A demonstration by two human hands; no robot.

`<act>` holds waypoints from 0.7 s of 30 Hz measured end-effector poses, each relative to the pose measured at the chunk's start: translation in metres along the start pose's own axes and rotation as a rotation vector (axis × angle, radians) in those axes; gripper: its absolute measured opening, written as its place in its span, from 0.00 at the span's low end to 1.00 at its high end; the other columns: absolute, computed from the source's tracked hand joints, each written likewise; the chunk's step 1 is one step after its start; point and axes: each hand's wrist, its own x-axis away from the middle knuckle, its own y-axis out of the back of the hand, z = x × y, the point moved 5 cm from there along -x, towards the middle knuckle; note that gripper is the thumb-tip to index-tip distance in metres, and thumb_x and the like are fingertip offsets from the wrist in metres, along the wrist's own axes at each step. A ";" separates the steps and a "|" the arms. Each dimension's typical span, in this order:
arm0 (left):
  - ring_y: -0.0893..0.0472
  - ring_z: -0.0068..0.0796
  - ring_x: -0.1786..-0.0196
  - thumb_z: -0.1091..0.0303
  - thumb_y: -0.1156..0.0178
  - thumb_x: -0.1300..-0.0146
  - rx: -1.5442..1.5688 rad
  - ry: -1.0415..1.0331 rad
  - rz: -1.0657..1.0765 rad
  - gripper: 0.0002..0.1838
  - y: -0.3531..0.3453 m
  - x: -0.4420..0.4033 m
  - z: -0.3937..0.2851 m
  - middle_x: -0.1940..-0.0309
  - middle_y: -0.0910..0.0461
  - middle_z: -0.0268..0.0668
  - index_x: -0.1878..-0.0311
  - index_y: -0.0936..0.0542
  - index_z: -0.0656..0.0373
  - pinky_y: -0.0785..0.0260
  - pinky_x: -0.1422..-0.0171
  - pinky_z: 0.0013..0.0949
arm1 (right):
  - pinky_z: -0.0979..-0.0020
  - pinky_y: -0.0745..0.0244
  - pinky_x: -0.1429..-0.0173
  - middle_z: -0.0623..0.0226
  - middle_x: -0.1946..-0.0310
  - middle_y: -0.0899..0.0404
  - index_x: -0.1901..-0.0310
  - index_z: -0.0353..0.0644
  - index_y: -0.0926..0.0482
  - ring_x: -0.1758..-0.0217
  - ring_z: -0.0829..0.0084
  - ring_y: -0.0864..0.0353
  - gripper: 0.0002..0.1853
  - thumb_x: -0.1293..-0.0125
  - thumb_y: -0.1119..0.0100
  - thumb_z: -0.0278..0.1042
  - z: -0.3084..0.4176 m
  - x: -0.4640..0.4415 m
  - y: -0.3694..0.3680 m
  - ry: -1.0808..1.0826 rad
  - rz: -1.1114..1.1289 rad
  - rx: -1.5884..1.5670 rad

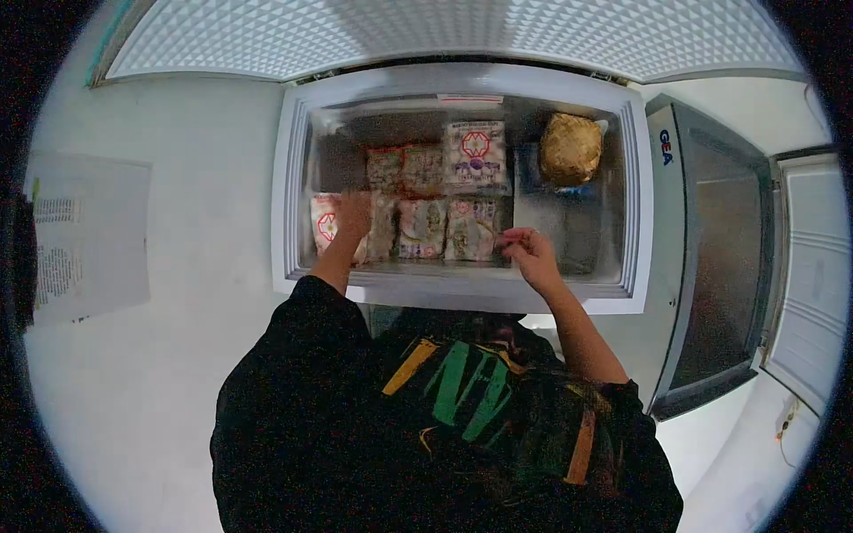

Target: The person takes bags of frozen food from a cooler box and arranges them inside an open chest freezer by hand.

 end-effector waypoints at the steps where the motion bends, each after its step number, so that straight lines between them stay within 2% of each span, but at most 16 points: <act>1: 0.51 0.46 0.36 0.58 0.47 0.50 0.025 0.024 -0.068 0.28 -0.012 -0.013 0.003 0.40 0.46 0.44 0.43 0.38 0.49 0.59 0.41 0.63 | 0.77 0.33 0.62 0.66 0.63 0.25 0.58 0.37 0.31 0.65 0.77 0.26 0.12 0.46 0.52 0.24 -0.004 0.003 0.008 -0.002 0.002 0.034; 2: 0.50 0.45 0.36 0.57 0.43 0.53 0.051 0.047 -0.135 0.29 -0.003 -0.014 0.003 0.40 0.46 0.42 0.45 0.36 0.47 0.55 0.41 0.61 | 0.77 0.34 0.62 0.67 0.61 0.25 0.56 0.39 0.32 0.64 0.78 0.26 0.13 0.45 0.52 0.26 -0.008 0.005 0.015 -0.004 0.003 0.068; 6: 0.49 0.47 0.37 0.57 0.43 0.53 0.070 0.004 -0.313 0.28 0.043 0.002 -0.013 0.41 0.45 0.43 0.45 0.36 0.46 0.54 0.44 0.64 | 0.76 0.33 0.61 0.66 0.61 0.25 0.55 0.38 0.32 0.63 0.76 0.26 0.14 0.45 0.53 0.26 -0.020 0.014 0.033 -0.016 -0.046 0.106; 8: 0.43 0.46 0.39 0.58 0.43 0.51 0.150 -0.113 -0.511 0.26 0.086 0.010 -0.026 0.42 0.42 0.46 0.47 0.34 0.49 0.49 0.42 0.57 | 0.76 0.33 0.56 0.62 0.62 0.26 0.58 0.35 0.31 0.61 0.76 0.27 0.13 0.48 0.51 0.20 -0.005 0.011 0.040 0.093 -0.008 -0.010; 9: 0.43 0.46 0.39 0.58 0.43 0.51 0.146 -0.136 -0.512 0.26 0.105 0.006 -0.026 0.42 0.42 0.46 0.47 0.34 0.49 0.49 0.42 0.57 | 0.76 0.33 0.56 0.62 0.62 0.26 0.58 0.35 0.31 0.61 0.76 0.27 0.13 0.48 0.51 0.20 0.008 0.013 0.045 0.092 -0.029 -0.020; 11: 0.38 0.44 0.42 0.60 0.43 0.49 0.635 -0.436 -0.164 0.23 0.139 -0.004 -0.030 0.46 0.36 0.47 0.48 0.32 0.54 0.44 0.42 0.44 | 0.74 0.34 0.54 0.60 0.58 0.27 0.55 0.37 0.31 0.57 0.73 0.28 0.17 0.50 0.46 0.27 0.053 0.022 0.050 0.055 0.041 -0.081; 12: 0.38 0.44 0.42 0.60 0.43 0.49 0.627 -0.442 -0.163 0.23 0.173 0.011 -0.029 0.46 0.36 0.47 0.48 0.32 0.54 0.44 0.42 0.44 | 0.70 0.34 0.52 0.59 0.55 0.29 0.52 0.38 0.33 0.55 0.71 0.28 0.23 0.51 0.44 0.33 0.082 0.030 0.049 0.105 0.134 -0.226; 14: 0.32 0.42 0.46 0.61 0.43 0.48 0.820 -0.538 -0.044 0.22 0.255 0.055 -0.031 0.52 0.30 0.47 0.49 0.31 0.58 0.41 0.43 0.33 | 0.64 0.35 0.48 0.57 0.51 0.32 0.47 0.40 0.39 0.51 0.67 0.30 0.33 0.54 0.41 0.45 0.139 0.056 0.042 0.249 0.307 -0.498; 15: 0.31 0.41 0.47 0.62 0.43 0.48 0.924 -0.610 -0.109 0.23 0.292 0.073 -0.031 0.52 0.29 0.46 0.48 0.32 0.58 0.41 0.44 0.34 | 0.61 0.37 0.46 0.57 0.49 0.34 0.44 0.41 0.42 0.50 0.65 0.31 0.37 0.54 0.42 0.50 0.159 0.071 0.038 0.344 0.387 -0.623; 16: 0.30 0.41 0.48 0.63 0.43 0.47 1.027 -0.682 -0.174 0.24 0.320 0.087 -0.031 0.53 0.28 0.44 0.47 0.33 0.58 0.41 0.44 0.35 | 0.61 0.37 0.46 0.57 0.49 0.34 0.44 0.41 0.42 0.50 0.65 0.31 0.37 0.54 0.42 0.50 0.161 0.078 0.039 0.350 0.381 -0.629; 17: 0.30 0.41 0.48 0.63 0.43 0.47 1.027 -0.664 -0.184 0.24 0.332 0.098 -0.032 0.53 0.28 0.44 0.47 0.33 0.58 0.41 0.44 0.35 | 0.58 0.40 0.44 0.56 0.48 0.35 0.43 0.40 0.44 0.48 0.64 0.32 0.39 0.54 0.42 0.52 0.170 0.089 0.037 0.455 0.638 -0.773; 18: 0.29 0.39 0.49 0.61 0.45 0.46 1.268 -0.838 -0.161 0.24 0.346 0.111 -0.039 0.53 0.28 0.43 0.47 0.34 0.58 0.41 0.44 0.35 | 0.55 0.42 0.43 0.56 0.47 0.36 0.42 0.40 0.46 0.47 0.63 0.33 0.41 0.53 0.42 0.55 0.178 0.100 0.037 0.556 0.898 -0.916; 19: 0.28 0.37 0.50 0.59 0.47 0.44 1.506 -1.017 -0.138 0.24 0.355 0.122 -0.047 0.53 0.28 0.43 0.46 0.35 0.58 0.41 0.43 0.36 | 0.55 0.42 0.43 0.56 0.47 0.36 0.42 0.40 0.46 0.47 0.63 0.33 0.41 0.53 0.42 0.55 0.172 0.098 0.034 0.550 0.919 -0.916; 21: 0.27 0.35 0.52 0.54 0.51 0.43 2.248 -1.642 0.281 0.25 0.320 0.100 -0.087 0.54 0.28 0.42 0.45 0.36 0.57 0.40 0.44 0.36 | 0.55 0.45 0.41 0.57 0.46 0.36 0.43 0.40 0.42 0.47 0.58 0.34 0.39 0.54 0.42 0.55 0.137 0.083 0.016 0.305 1.074 -0.817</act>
